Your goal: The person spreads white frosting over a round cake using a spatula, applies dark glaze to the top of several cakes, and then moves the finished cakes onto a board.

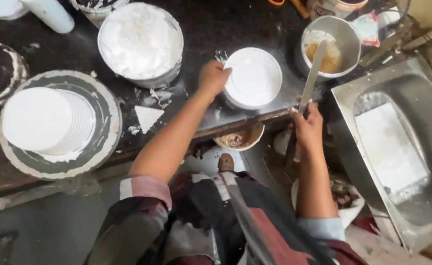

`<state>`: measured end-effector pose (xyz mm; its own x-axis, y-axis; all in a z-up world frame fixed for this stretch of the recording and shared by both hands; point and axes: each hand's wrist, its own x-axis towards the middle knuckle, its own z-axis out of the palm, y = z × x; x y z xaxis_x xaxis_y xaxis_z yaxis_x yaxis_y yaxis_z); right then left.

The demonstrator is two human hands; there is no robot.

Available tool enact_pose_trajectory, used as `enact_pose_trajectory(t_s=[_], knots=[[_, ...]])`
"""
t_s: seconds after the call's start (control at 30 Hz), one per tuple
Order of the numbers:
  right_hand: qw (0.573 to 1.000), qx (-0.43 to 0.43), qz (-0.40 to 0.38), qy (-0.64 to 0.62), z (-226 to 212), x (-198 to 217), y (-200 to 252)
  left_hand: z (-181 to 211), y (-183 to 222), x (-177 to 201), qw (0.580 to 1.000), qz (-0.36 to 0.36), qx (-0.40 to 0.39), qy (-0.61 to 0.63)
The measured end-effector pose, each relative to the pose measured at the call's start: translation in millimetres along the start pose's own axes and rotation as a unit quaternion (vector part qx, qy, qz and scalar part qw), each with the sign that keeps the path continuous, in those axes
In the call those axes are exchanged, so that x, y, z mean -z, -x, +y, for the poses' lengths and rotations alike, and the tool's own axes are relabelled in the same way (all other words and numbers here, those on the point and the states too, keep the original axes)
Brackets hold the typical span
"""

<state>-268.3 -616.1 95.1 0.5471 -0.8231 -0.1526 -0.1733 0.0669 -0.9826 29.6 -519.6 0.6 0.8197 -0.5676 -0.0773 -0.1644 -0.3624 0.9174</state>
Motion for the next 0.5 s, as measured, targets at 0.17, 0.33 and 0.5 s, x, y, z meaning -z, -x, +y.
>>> enact_pose_trajectory(t_s=[0.17,0.33,0.5], knots=[[0.994,-0.007,-0.105,-0.013,25,27,-26,20,-33,17,0.978,-0.140,0.086,0.132],[0.982,-0.075,-0.148,-0.090,22,3,-39,51,-63,15,0.986,-0.135,0.075,-0.064],[0.983,-0.072,-0.159,-0.063,16,6,-45,82,-83,-1,0.969,-0.184,0.076,-0.149]])
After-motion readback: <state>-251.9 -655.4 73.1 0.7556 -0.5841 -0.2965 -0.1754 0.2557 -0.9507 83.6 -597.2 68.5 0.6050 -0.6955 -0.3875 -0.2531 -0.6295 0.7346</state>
